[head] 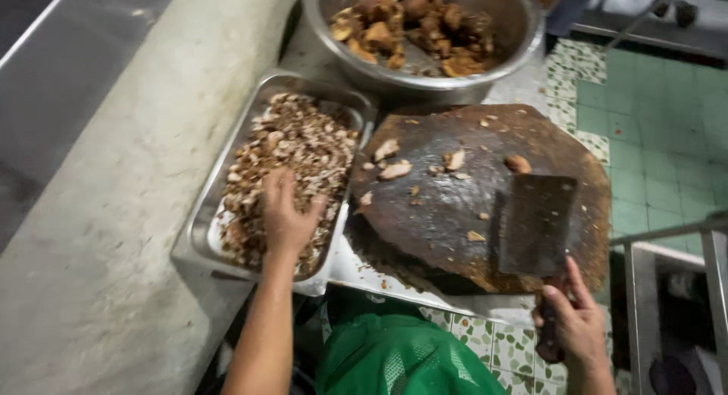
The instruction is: The person chops cooked meat on a large wooden cutting board using a cleaver and moves the chopped pieces into a metal tray.
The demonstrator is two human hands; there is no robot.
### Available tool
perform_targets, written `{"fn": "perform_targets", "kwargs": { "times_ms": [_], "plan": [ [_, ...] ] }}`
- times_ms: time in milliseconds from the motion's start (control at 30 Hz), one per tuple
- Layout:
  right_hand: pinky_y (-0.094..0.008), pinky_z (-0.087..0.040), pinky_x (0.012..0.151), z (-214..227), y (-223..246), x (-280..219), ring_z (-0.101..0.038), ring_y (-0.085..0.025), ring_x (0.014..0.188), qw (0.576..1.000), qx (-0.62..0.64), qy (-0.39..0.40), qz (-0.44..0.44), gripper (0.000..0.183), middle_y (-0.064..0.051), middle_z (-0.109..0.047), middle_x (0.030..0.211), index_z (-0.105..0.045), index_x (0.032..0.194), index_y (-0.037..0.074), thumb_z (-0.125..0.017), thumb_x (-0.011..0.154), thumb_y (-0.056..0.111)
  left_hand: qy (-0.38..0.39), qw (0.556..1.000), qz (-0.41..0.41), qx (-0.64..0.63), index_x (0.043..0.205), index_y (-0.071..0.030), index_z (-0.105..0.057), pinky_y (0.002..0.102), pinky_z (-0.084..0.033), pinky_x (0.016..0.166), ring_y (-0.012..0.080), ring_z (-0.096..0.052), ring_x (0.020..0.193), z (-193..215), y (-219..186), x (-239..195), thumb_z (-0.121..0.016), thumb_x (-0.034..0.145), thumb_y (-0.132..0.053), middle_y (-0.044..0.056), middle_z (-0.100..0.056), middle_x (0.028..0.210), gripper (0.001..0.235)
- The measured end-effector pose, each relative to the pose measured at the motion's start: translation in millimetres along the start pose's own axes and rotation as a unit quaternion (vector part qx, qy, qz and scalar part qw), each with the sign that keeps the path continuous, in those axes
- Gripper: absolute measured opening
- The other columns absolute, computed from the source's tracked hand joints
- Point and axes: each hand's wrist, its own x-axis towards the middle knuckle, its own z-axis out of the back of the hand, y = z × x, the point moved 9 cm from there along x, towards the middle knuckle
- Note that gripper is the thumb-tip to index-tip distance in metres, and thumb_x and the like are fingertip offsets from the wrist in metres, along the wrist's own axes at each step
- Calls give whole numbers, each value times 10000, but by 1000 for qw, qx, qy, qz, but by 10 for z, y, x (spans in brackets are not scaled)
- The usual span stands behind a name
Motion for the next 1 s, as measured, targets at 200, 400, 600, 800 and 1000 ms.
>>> {"fn": "perform_targets", "kwargs": {
  "times_ms": [200,400,600,800,1000],
  "plan": [
    [-333,-489,592,537,563,328,-590,-141,713,940,-298,-80,145,739,-144,-676,927,-433,1623,147,-682,928,99,101,992,-76,31,1498,0,-432,610,-257,1173,508,-213,1472,-1117,-906,103,-769,784,-633,302,-282,1582,1012],
    [-455,-576,632,-154,819,854,-702,-337,680,898,-435,-8,-61,842,-237,-723,859,-349,1616,417,-657,882,144,71,983,102,-135,1569,-75,-363,605,-261,1183,438,-236,1507,-1976,-1319,231,-534,1027,-551,234,-254,1652,742],
    [-523,-564,717,-1492,981,470,-709,-438,767,822,-542,96,146,796,-266,-711,829,-346,1580,315,-640,867,117,46,983,119,-132,1445,-96,-531,491,-453,1135,340,-473,1385,-1952,-1063,124,-414,1028,-489,183,-417,1568,585],
    [-376,-528,597,-1507,926,166,-663,-281,668,944,-290,94,122,676,-180,-674,793,-457,1556,248,-642,921,111,165,985,17,-54,1512,-22,-407,526,-222,1222,397,-309,1495,-2117,-829,647,-464,997,-604,244,-324,1602,780],
    [-312,-426,440,-465,235,-348,-509,-130,535,996,8,-35,-81,750,-53,-572,752,-452,1586,275,-634,901,30,324,945,-31,-20,1573,-41,-319,534,-119,1268,388,-174,1552,-2454,-1213,714,-571,868,-751,215,-240,1652,1032]
  ]
}}
